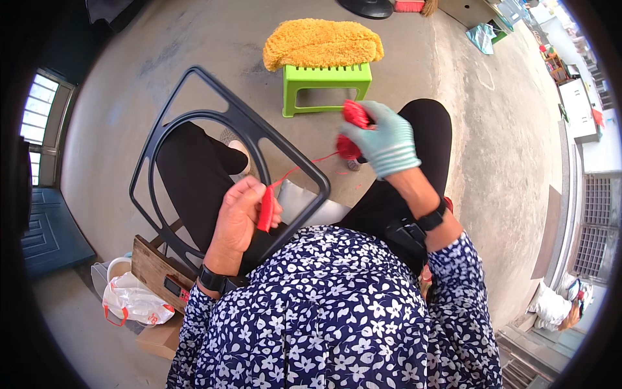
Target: Winding a red rope onto a black plastic frame while seated.
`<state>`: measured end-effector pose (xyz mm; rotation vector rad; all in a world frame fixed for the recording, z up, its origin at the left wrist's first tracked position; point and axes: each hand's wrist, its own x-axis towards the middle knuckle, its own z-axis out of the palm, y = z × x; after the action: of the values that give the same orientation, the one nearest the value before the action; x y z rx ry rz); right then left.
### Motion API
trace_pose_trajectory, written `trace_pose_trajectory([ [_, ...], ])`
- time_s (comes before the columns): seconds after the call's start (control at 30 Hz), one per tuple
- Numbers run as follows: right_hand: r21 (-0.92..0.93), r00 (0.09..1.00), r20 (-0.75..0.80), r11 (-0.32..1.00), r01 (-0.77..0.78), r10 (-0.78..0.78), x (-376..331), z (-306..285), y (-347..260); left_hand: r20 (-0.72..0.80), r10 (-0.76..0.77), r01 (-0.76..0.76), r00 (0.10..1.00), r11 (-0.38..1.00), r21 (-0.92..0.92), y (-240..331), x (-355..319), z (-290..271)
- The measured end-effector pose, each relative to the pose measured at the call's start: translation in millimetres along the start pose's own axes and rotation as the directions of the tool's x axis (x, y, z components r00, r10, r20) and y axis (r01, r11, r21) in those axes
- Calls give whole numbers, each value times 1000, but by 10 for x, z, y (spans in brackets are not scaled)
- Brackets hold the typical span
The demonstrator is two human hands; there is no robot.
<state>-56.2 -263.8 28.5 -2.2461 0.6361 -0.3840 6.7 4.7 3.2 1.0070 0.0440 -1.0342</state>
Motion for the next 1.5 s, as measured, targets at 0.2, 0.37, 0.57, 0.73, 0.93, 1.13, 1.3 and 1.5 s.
trace_pose_trajectory([
  [0.2,701,861,496,533,-474,113,64,888,-22,207,-161,153,965,987,57,-60,43,196],
  [0.37,551,551,785,-88,-830,-283,-82,640,-427,77,-208,207,975,978,15,-170,49,117],
  [0.57,626,523,779,386,-678,-344,-12,544,-305,83,-150,142,985,985,95,-14,17,191],
  [0.73,469,694,716,790,-395,-78,-193,456,-295,32,-50,49,998,999,21,-57,10,90],
  [0.93,206,594,788,839,-503,162,-315,195,-460,24,17,-16,1000,999,-46,-118,-4,78],
  [1.13,440,762,642,773,-456,85,-296,513,-349,-21,-2,3,1000,999,48,-150,33,91],
  [1.3,334,727,680,841,-426,98,-311,358,-391,1,-8,8,1000,997,75,-155,27,97],
  [1.5,-22,822,533,974,-224,201,-312,279,-501,-2,-18,18,1000,997,76,-121,2,123],
])
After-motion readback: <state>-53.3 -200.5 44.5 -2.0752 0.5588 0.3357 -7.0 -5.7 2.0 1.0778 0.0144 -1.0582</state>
